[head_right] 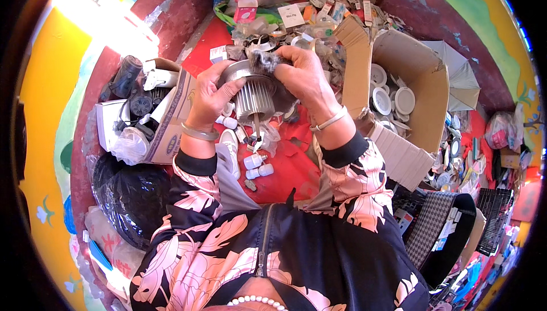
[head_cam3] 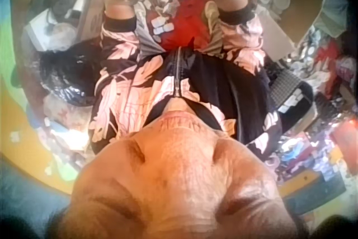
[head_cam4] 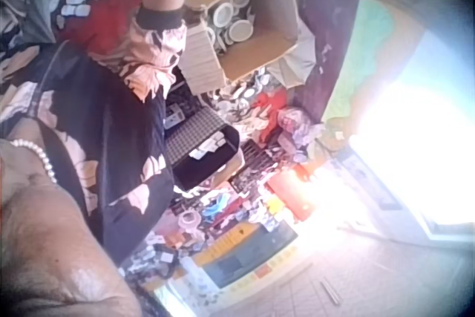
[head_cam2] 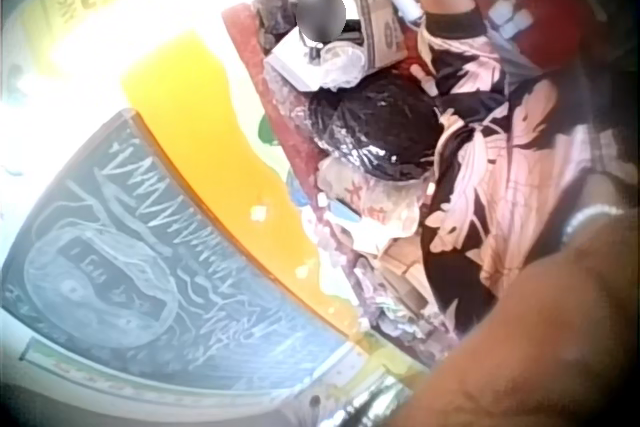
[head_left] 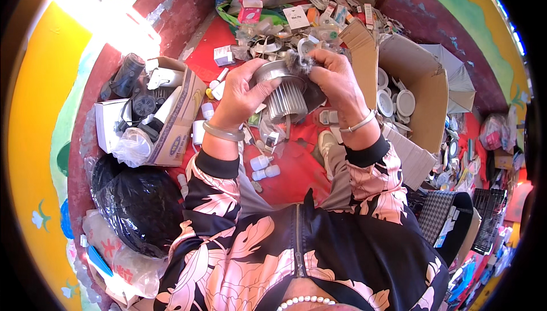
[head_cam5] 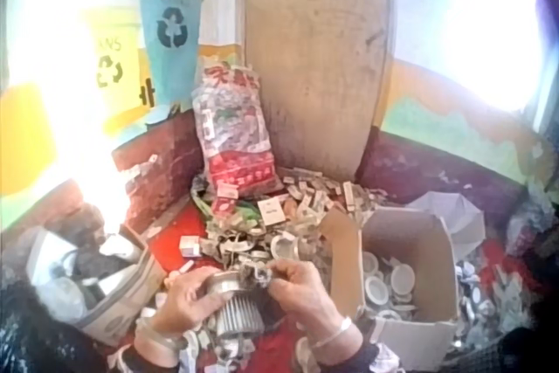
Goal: The person wipes various electronic components, including a heat sink and a circular light assembly, with a cloth while sitting on the floor surrounded by boxes and piles of discarded parts.
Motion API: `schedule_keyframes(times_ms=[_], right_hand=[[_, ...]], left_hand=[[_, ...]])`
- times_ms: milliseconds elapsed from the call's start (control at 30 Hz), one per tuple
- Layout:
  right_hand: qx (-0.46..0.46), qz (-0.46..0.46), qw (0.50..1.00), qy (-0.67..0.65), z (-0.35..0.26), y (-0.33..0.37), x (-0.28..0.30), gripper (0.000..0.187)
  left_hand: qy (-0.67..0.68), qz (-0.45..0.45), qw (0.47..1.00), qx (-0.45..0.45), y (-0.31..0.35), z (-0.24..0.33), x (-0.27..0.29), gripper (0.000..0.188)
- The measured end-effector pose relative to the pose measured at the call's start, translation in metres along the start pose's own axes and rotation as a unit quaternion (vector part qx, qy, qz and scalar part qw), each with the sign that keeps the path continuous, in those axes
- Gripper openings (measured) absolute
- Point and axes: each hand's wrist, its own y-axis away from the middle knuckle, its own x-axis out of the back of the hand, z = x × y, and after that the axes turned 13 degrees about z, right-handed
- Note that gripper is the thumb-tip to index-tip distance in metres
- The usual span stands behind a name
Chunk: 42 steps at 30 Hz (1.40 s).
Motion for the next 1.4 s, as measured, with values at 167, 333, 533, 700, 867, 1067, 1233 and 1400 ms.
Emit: schedule_keyframes(times_ms=[167,333,533,700,867,1067,1233,1400], right_hand=[[0.048,0.153,0.966,-0.204,0.01,-0.024,0.026,0.014],[-0.019,0.066,0.966,-0.25,-0.001,-0.033,0.06,0.024],[-0.05,-0.119,0.986,-0.107,-0.009,-0.008,0.032,0.026],[-0.086,-0.141,0.971,-0.175,-0.016,0.016,0.011,0.033],[-0.13,-0.158,0.947,-0.247,-0.024,0.017,0.018,0.035],[-0.034,-0.088,0.995,-0.035,-0.004,-0.004,0.019,0.026],[0.283,0.135,0.876,0.368,0.002,-0.012,0.035,0.021],[-0.039,0.014,0.999,-0.002,-0.005,-0.017,0.048,0.017]], left_hand=[[0.055,0.064,0.996,0.019,-0.001,-0.002,0.01,0.022],[0.245,0.058,0.968,0.006,-0.005,0.0,0.023,0.029],[0.329,0.111,0.937,0.039,-0.004,0.009,0.01,0.033],[0.282,0.106,0.953,0.041,-0.004,0.004,0.012,0.04],[0.287,0.101,0.952,0.017,-0.005,0.01,0.015,0.04],[0.285,0.12,0.951,0.002,-0.005,-0.005,0.02,0.034],[0.358,0.1,0.928,-0.006,-0.005,-0.007,0.023,0.033],[0.375,0.091,0.921,0.055,-0.006,0.01,0.01,0.035]])
